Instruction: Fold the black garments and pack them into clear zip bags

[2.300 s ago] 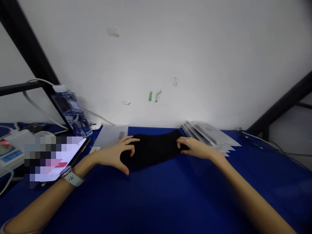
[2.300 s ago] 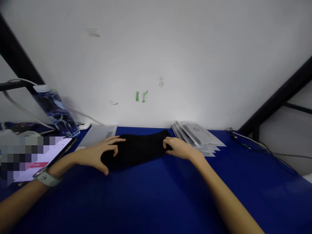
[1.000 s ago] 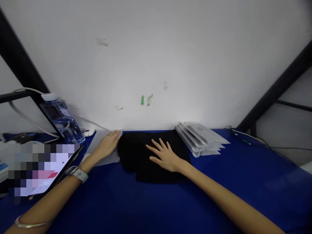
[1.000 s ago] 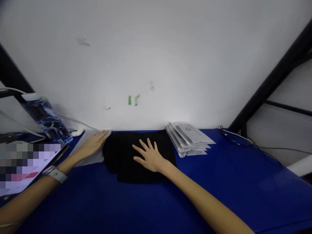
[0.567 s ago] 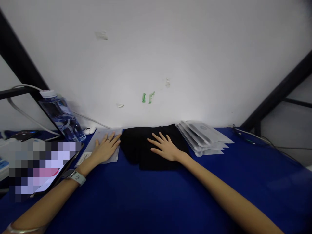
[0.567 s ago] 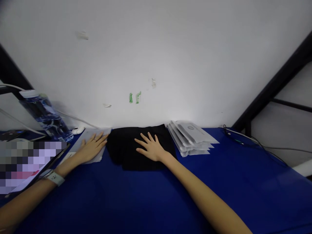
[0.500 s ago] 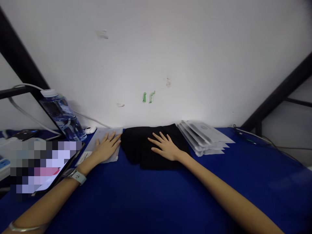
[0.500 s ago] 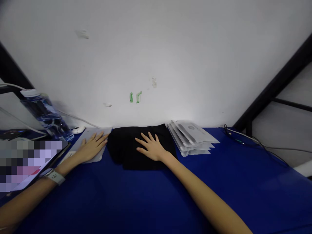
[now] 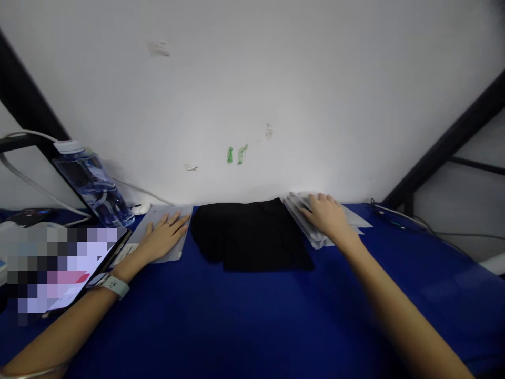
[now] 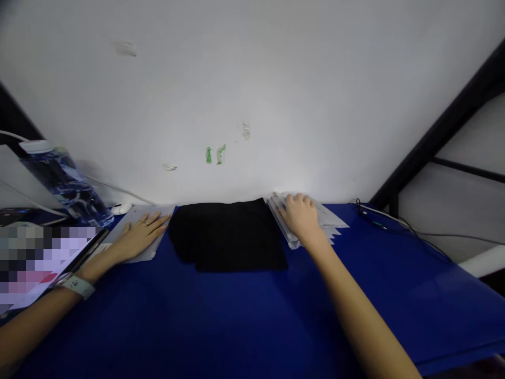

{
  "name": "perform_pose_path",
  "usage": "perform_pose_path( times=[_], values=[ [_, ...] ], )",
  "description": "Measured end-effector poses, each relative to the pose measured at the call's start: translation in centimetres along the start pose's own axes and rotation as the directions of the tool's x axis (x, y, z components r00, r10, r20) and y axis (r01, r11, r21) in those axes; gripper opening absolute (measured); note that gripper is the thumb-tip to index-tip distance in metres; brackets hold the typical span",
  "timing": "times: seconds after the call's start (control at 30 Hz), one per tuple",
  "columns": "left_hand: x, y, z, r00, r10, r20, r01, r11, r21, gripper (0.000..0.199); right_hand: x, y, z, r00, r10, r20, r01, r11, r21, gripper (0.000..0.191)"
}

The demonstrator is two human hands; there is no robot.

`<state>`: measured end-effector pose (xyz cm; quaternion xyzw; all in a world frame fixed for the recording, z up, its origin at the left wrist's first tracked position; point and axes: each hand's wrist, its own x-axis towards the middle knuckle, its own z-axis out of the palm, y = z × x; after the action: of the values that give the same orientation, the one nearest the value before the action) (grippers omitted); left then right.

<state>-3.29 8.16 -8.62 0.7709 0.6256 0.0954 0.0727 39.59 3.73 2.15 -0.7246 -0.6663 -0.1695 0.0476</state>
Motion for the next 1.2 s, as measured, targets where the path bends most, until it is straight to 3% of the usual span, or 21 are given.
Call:
perform_pose_path(
  times=[0.13, 0.37, 0.43, 0.53, 0.63, 0.77, 0.87, 0.93, 1.0, 1.07, 1.2],
  values=[
    [0.0, -0.1, 0.0, 1.0, 0.011, -0.017, -0.011, 1.0, -0.007, 0.054, -0.7, 1.7, 0.3, 0.994, 0.078, 0.071, -0.077, 0.997, -0.021, 0.034],
    [-0.1, 0.4, 0.0, 0.999, 0.006, -0.044, -0.004, 0.999, 0.053, 0.054, -1.2, 1.1, 0.9, 0.999, -0.01, 0.051, 0.018, 0.989, -0.148, 0.027],
    [-0.2, 0.5, 0.1, 0.998, 0.005, -0.057, -0.002, 0.998, 0.061, 0.053, -1.2, 0.8, 0.8, 1.0, -0.028, 0.003, 0.028, 0.991, -0.131, 0.028],
    [-0.2, 0.5, 0.1, 0.998, 0.007, -0.069, -0.002, 0.997, 0.073, 0.052, -1.5, 0.1, 0.5, 0.982, 0.015, -0.188, -0.028, 0.997, -0.066, 0.032],
    [-0.2, 0.5, 0.2, 0.998, 0.014, -0.054, -0.009, 0.995, 0.1, 0.052, -2.1, -1.5, 0.6, 0.894, 0.032, -0.447, -0.008, 0.998, 0.056, 0.035],
    [-0.2, 0.7, 0.1, 0.998, 0.006, -0.055, 0.001, 0.991, 0.131, 0.052, -3.3, -4.4, 1.5, 0.726, -0.157, -0.669, 0.318, 0.94, 0.125, 0.037],
    [-0.2, 0.8, 0.0, 0.999, 0.013, -0.046, -0.007, 0.992, 0.126, 0.052, -4.1, -6.5, 2.6, 0.605, -0.408, -0.684, 0.611, 0.789, 0.07, 0.041],
    [-0.3, 0.8, 0.0, 0.999, 0.016, -0.042, -0.011, 0.993, 0.115, 0.052, -4.4, -7.7, 3.3, 0.52, -0.589, -0.618, 0.765, 0.644, 0.029, 0.041],
    [-0.3, 0.7, 0.1, 0.998, 0.018, -0.057, -0.012, 0.995, 0.101, 0.051, -4.5, -8.5, 3.6, 0.472, -0.712, -0.519, 0.839, 0.543, 0.019, 0.039],
    [-0.3, 0.6, 0.2, 0.996, 0.032, -0.08, -0.024, 0.995, 0.097, 0.05, -4.6, -8.9, 3.6, 0.503, -0.762, -0.408, 0.843, 0.537, 0.034, 0.037],
    [-0.1, 0.6, 0.1, 0.986, 0.048, -0.158, -0.035, 0.996, 0.087, 0.05, -5.1, -8.0, 2.3, 0.678, -0.696, -0.237, 0.727, 0.682, 0.081, 0.053]
  ],
)
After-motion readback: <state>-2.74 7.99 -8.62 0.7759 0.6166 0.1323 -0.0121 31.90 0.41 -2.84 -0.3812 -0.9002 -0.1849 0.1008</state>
